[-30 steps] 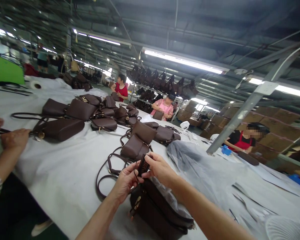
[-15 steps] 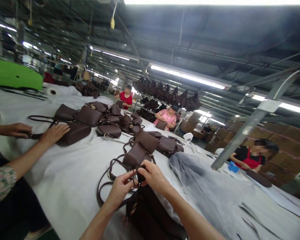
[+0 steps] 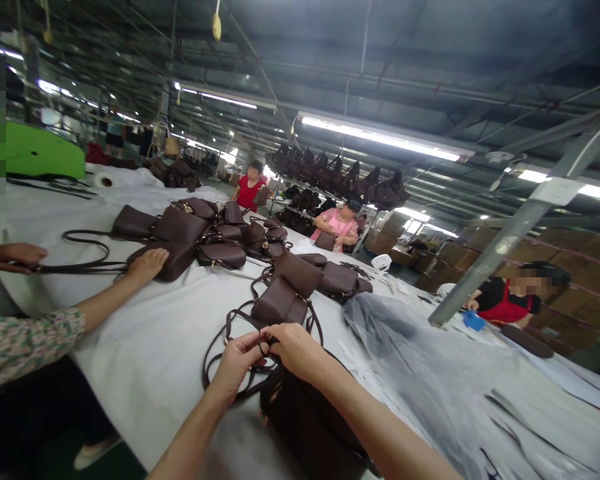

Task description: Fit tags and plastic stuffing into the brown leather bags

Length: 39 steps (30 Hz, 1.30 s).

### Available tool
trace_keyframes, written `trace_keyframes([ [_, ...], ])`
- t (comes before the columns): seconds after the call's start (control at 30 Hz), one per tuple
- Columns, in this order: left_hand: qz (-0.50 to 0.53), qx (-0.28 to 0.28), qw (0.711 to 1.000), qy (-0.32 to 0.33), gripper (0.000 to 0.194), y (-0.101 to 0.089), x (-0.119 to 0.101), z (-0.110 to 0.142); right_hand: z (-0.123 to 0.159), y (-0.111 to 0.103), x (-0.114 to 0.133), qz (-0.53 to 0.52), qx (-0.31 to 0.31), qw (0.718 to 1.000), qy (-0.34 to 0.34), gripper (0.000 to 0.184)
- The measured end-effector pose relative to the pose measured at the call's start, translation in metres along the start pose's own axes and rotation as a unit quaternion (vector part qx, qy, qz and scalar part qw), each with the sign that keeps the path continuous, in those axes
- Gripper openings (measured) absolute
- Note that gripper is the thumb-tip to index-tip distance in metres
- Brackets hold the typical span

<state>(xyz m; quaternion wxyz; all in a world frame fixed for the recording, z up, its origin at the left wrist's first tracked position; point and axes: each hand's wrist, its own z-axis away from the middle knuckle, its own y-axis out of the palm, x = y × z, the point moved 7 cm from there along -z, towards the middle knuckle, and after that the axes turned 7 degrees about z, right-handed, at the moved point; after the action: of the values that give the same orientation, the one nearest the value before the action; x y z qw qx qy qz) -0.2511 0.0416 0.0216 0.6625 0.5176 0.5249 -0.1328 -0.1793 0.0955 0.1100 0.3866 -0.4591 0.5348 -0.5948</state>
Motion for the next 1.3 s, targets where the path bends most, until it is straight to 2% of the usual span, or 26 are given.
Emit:
trace_keyframes([
  [0.13,-0.098,0.067,0.993,0.015,0.036,0.015,-0.014,-0.001,0.004,0.008,-0.002,0.061,0.014,0.998,0.020,0.019],
  [0.2,-0.132,0.094,0.986,0.035,0.031,0.020,-0.019,0.001,0.004,0.003,-0.003,0.070,0.022,0.996,0.042,0.023],
  [0.3,-0.170,0.105,0.978,0.058,0.028,0.022,-0.021,0.003,-0.002,-0.005,-0.003,0.064,0.035,0.995,0.062,0.034],
  [0.4,-0.262,0.116,0.955,0.077,0.021,0.022,-0.024,0.004,-0.008,-0.004,-0.007,0.055,0.029,0.996,0.066,0.040],
  [0.5,-0.344,0.142,0.925,0.079,0.020,0.019,-0.035,0.003,-0.004,0.002,-0.011,0.028,-0.002,0.999,0.019,0.044],
  [0.6,-0.334,0.149,0.930,0.038,0.028,-0.002,-0.055,0.003,0.014,0.001,-0.016,0.006,-0.078,0.996,-0.046,0.043],
  [0.7,-0.275,0.140,0.951,-0.023,0.035,-0.035,-0.067,0.011,0.036,-0.005,-0.021,-0.047,-0.147,0.985,-0.079,0.036],
  [0.77,-0.255,0.095,0.962,-0.037,0.036,-0.061,-0.069,0.018,0.046,-0.008,-0.020,-0.079,-0.164,0.978,-0.096,0.030],
  [0.83,-0.247,0.040,0.967,-0.047,0.034,-0.084,-0.065,0.026,0.051,-0.007,-0.018,-0.085,-0.146,0.981,-0.093,0.030],
  [0.9,-0.244,-0.007,0.968,-0.056,0.037,-0.104,-0.062,0.036,0.052,-0.003,-0.018,-0.070,-0.102,0.990,-0.066,0.039],
  [1.0,-0.252,-0.073,0.964,-0.043,0.042,-0.135,-0.073,0.055,0.055,0.002,-0.017,-0.031,-0.038,0.998,-0.042,0.051],
  [1.07,-0.280,-0.066,0.956,-0.063,0.039,-0.151,-0.083,0.070,0.056,0.004,-0.015,-0.003,-0.003,0.999,-0.053,0.068],
  [1.13,-0.319,0.028,0.935,-0.154,0.034,-0.154,-0.077,0.087,0.054,0.006,-0.016,0.029,0.022,0.998,-0.049,0.079],
  [1.2,-0.358,0.106,0.899,-0.228,0.032,-0.148,-0.064,0.101,0.053,0.006,-0.018,0.057,0.038,0.997,-0.035,0.083],
  [1.23,-0.367,0.122,0.890,-0.242,0.032,-0.141,-0.057,0.103,0.052,0.006,-0.018,0.065,0.040,0.997,-0.032,0.084],
  [1.3,-0.345,0.102,0.904,-0.231,0.036,-0.119,-0.038,0.096,0.054,0.004,-0.016,0.069,0.037,0.996,-0.035,0.086],
])
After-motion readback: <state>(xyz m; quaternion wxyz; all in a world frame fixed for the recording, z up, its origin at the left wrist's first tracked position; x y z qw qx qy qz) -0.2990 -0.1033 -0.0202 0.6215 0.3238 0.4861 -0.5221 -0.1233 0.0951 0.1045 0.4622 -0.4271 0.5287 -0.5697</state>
